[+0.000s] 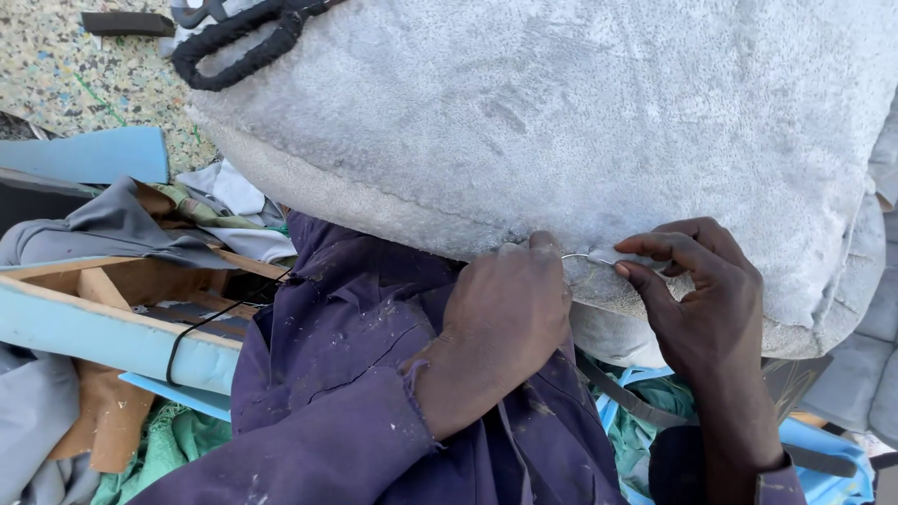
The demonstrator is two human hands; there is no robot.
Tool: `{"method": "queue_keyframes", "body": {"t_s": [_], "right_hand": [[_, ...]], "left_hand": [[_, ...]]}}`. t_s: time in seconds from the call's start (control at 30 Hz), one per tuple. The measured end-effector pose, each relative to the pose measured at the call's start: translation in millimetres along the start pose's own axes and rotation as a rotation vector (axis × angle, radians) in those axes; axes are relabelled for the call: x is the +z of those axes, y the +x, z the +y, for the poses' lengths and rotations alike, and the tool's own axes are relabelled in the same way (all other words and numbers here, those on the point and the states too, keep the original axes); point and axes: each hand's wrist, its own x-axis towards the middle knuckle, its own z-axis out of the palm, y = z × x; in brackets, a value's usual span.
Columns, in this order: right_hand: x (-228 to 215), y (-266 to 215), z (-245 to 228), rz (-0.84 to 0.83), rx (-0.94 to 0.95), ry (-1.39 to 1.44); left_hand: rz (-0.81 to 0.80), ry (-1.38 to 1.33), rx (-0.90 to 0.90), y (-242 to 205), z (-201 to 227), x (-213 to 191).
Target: Hand-sewing the seam of a large upholstered cushion using a curved needle and thread
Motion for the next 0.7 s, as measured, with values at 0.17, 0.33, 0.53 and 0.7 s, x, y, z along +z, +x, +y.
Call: {"method": "queue_keyframes", "body": {"t_s": [0.17, 0.33, 0.53, 0.7], "right_hand": [[4, 7, 4, -0.008, -0.014, -0.042], [-21, 34, 20, -0.207, 0.083, 0.085], [-44, 55, -40, -0.459, 0.349, -0.246], [-13, 34, -46, -0.483, 0.472, -0.552]], "left_hand": [[0.098, 0.041, 0.057, 5, -9, 6], [0.043, -0.032, 0.164, 12, 2, -16], [0.113, 0.047, 0.272, 27, 5, -9], [0.417, 0.154, 0.388, -24, 22, -71]]}}
